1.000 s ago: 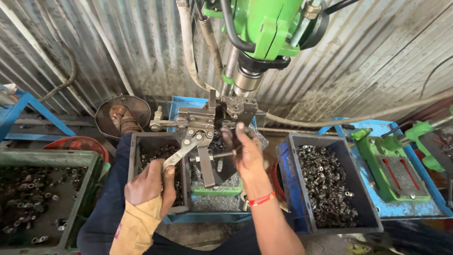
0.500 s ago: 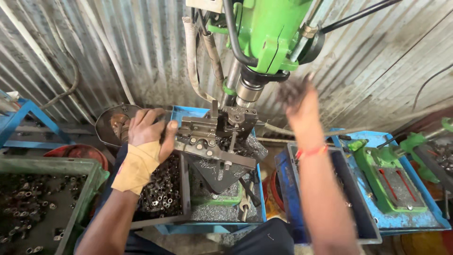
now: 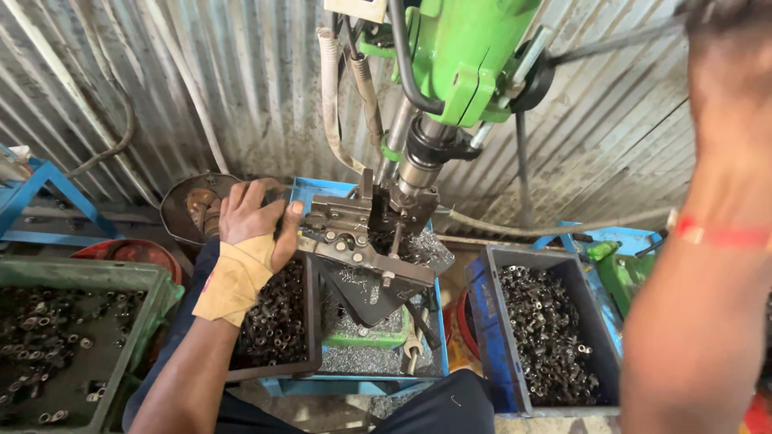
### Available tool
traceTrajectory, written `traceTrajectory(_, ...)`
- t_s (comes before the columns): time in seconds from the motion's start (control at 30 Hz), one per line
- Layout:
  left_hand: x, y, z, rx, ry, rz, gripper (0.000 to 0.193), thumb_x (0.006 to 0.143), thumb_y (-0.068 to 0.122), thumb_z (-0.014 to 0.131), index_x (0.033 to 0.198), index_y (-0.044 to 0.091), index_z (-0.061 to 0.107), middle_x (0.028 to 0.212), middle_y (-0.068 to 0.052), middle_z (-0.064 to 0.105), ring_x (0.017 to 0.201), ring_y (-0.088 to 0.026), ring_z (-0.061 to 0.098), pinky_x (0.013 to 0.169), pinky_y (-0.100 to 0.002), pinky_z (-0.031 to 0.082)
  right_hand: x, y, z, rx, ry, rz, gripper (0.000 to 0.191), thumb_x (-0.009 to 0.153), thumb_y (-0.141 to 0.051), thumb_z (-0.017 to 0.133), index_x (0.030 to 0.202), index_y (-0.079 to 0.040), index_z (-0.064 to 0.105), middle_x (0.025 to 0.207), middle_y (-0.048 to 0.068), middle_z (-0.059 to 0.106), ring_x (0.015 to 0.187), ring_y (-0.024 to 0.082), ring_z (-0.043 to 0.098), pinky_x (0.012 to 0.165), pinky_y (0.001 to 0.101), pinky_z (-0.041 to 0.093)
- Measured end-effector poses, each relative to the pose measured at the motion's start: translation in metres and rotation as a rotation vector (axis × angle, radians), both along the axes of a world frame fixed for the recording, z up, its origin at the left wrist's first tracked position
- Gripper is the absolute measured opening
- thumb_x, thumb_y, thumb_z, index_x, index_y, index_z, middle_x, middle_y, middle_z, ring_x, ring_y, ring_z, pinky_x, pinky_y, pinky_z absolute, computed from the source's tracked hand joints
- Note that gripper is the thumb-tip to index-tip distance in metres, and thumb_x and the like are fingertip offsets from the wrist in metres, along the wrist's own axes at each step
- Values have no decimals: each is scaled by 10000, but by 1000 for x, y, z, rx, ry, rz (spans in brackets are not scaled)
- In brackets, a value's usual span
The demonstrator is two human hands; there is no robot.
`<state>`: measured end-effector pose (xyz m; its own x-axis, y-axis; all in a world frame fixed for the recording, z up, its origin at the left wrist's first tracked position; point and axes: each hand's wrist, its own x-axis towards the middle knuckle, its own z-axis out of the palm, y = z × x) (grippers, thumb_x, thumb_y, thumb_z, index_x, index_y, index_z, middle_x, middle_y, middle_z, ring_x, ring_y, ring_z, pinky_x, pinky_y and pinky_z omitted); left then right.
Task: The person sits at a bench drill press fitted with a tapping attachment. They place a small metal fitting into a jig, clamp it with a lever, pull the drill press feed lever to tap threads, release the clamp, and drop the finished part into a bin, repeating the cycle with parts from a tray.
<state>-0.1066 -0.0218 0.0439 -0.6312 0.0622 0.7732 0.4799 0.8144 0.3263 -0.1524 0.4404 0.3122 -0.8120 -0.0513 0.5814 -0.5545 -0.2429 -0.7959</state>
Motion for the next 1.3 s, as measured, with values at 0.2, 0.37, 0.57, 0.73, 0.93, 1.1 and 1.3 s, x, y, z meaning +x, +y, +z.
traceTrajectory(0.2, 0, -1, -2, -2, -13, 16, 245, 948, 279, 691, 878, 53, 754, 1214, -86, 668, 1142, -355, 569, 944, -510, 454, 81, -42, -68, -151, 192, 18, 354, 1123, -426, 467, 1258, -110, 553, 1153, 84, 629, 968, 257, 599, 799, 419, 416)
traceTrajectory(0.37, 0, 0, -3, -21, 0, 28, 240, 956, 284, 690, 914, 60, 765, 1196, -70, 669, 1141, -354, 568, 944, -508, 451, 81, -60, -79, -307, 332, -1, 320, 1144, -401, 475, 1217, -99, 549, 1101, 80, 608, 943, 253, 589, 829, 427, 428)
traceTrajectory(0.57, -1, -2, -5, -17, -37, 16, 250, 949, 284, 676, 862, 60, 744, 1205, -72, 670, 1140, -352, 574, 933, -502, 455, 86, -66, -87, -368, 403, -23, 292, 1170, -372, 486, 1168, -85, 544, 1038, 76, 584, 913, 247, 577, 866, 435, 442)
traceTrajectory(0.73, -1, -1, -5, -20, -19, 11, 261, 969, 288, 672, 897, 51, 751, 1219, -86, 668, 1146, -358, 574, 943, -500, 464, 92, -71, -91, -381, 427, -43, 284, 1191, -347, 495, 1127, -74, 539, 986, 73, 564, 888, 242, 568, 896, 443, 454)
traceTrajectory(0.93, -2, -1, -6, -19, -21, 20, 275, 979, 295, 676, 932, 38, 762, 1228, -96, 664, 1161, -361, 572, 945, -497, 462, 98, -76, -96, -396, 444, -65, 294, 1217, -318, 505, 1078, -60, 534, 923, 69, 539, 858, 236, 556, 933, 451, 468)
traceTrajectory(1.1, -1, -1, -7, -19, -37, 23, 282, 980, 295, 674, 910, 37, 763, 1216, -90, 667, 1157, -357, 571, 952, -497, 458, 101, -76, -103, -396, 456, -78, 317, 1238, -293, 514, 1037, -49, 530, 871, 65, 519, 833, 231, 546, 963, 459, 480)
traceTrajectory(1.3, 0, 0, 0, -18, -47, 9, 270, 974, 282, 669, 904, 37, 760, 1220, -95, 668, 1149, -361, 571, 950, -495, 456, 109, -93, -124, -324, 439, -158, 412, 1180, -400, 500, 964, -60, 586, 995, 118, 668, 1095, 284, 667, 1028, 488, 507)
